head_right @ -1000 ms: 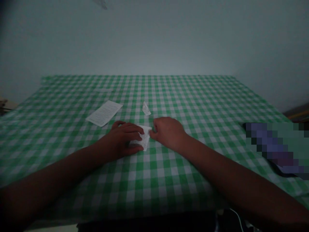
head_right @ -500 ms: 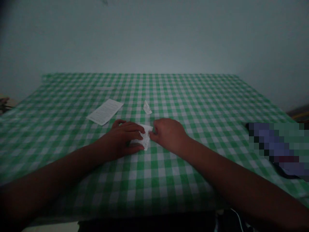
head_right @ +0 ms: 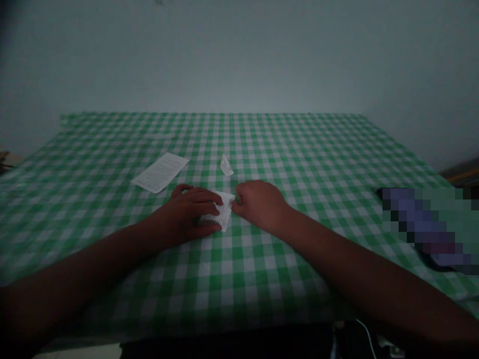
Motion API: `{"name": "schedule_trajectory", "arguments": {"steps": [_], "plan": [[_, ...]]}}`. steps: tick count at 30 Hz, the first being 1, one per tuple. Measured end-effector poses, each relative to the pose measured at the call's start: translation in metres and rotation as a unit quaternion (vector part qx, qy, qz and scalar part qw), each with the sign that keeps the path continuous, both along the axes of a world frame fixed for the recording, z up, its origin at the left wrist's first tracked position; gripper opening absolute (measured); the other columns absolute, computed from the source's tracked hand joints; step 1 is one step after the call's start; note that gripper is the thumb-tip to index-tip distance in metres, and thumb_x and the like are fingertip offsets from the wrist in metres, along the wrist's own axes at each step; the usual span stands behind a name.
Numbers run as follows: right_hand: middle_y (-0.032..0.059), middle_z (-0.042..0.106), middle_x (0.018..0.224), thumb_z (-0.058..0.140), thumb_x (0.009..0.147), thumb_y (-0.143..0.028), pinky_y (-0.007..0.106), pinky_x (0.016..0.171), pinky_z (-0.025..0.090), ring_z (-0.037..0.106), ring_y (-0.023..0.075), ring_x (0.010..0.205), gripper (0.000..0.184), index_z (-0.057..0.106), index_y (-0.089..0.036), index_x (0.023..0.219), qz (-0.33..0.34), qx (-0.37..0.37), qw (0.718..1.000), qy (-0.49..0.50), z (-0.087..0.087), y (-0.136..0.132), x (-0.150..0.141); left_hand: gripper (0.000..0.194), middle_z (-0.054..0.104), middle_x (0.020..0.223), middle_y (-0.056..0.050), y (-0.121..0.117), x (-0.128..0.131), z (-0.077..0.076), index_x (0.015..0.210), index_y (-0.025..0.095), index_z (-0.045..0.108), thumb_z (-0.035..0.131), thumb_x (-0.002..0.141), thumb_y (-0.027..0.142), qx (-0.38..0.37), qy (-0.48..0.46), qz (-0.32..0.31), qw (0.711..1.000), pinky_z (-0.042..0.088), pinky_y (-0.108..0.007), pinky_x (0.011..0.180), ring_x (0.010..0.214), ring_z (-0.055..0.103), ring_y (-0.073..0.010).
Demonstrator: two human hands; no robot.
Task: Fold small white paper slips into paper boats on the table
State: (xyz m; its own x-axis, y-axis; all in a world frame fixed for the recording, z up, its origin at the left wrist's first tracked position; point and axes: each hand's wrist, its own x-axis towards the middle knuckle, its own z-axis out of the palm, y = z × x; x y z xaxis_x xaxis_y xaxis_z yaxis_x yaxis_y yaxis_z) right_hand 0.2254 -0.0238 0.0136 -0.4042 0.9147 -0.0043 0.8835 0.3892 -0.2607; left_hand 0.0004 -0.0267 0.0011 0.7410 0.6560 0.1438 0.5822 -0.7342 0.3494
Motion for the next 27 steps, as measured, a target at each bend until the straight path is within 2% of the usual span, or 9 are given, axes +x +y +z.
{"name": "schedule_trajectory", "arguments": {"steps": [3,8,13,18,23,27], "plan": [[-0.0025,0.051,0.062,0.065,0.083,-0.033,0.028,0.053,0.022,0.039,0.0110,0.057,0.025,0.055,-0.019,0.065,0.034,-0.013,0.999,0.002,0.001,-0.004,0.000,0.021,0.067,0.125,0.002,0.000,0.000,0.001,0.101,0.028,0.067,0.072,0.084,0.041,-0.007,0.002,0.001,1.000,0.022,-0.052,0.102,0.118,0.058,-0.0258],[-0.0026,0.050,0.061,0.065,0.083,-0.034,0.029,0.054,0.022,0.038,0.0112,0.056,0.027,0.054,-0.019,0.064,0.009,-0.009,1.000,0.004,0.003,-0.003,-0.001,0.020,0.067,0.125,0.001,0.000,0.001,0.000,0.100,0.028,0.067,0.071,0.085,0.040,-0.002,-0.002,0.002,1.000,0.021,-0.054,0.102,0.118,0.058,-0.0267],[-0.0027,0.050,0.061,0.065,0.083,-0.032,0.028,0.053,0.022,0.038,0.0107,0.056,0.027,0.052,-0.019,0.063,0.037,-0.017,0.999,0.006,0.003,-0.010,-0.003,0.022,0.068,0.123,0.001,0.000,0.000,0.000,0.102,0.028,0.067,0.072,0.084,0.041,-0.003,-0.003,0.001,1.000,0.023,-0.052,0.102,0.117,0.058,-0.0257],[-0.0032,0.048,0.060,0.065,0.083,-0.033,0.028,0.053,0.023,0.037,0.0108,0.056,0.029,0.049,-0.019,0.062,0.014,-0.014,1.000,0.018,0.002,-0.008,-0.002,0.020,0.068,0.123,0.000,-0.001,0.001,0.001,0.100,0.027,0.067,0.071,0.085,0.040,-0.005,-0.001,-0.001,1.000,0.022,-0.053,0.102,0.117,0.058,-0.0261],[-0.0035,0.048,0.060,0.066,0.082,-0.031,0.028,0.053,0.022,0.037,0.0101,0.055,0.027,0.051,-0.019,0.062,0.044,-0.038,0.998,0.020,0.001,-0.014,-0.003,0.020,0.068,0.124,0.001,0.000,0.000,0.000,0.101,0.028,0.067,0.071,0.085,0.040,-0.001,-0.007,0.001,1.000,0.022,-0.053,0.102,0.117,0.058,-0.0263],[-0.0035,0.048,0.059,0.066,0.082,-0.032,0.027,0.052,0.023,0.037,0.0104,0.055,0.030,0.050,-0.019,0.061,0.016,-0.036,0.999,0.026,0.002,-0.012,-0.002,0.021,0.067,0.124,0.001,0.000,0.000,-0.001,0.100,0.028,0.067,0.071,0.085,0.041,0.000,-0.007,-0.001,1.000,0.021,-0.053,0.104,0.117,0.058,-0.0260]]}}
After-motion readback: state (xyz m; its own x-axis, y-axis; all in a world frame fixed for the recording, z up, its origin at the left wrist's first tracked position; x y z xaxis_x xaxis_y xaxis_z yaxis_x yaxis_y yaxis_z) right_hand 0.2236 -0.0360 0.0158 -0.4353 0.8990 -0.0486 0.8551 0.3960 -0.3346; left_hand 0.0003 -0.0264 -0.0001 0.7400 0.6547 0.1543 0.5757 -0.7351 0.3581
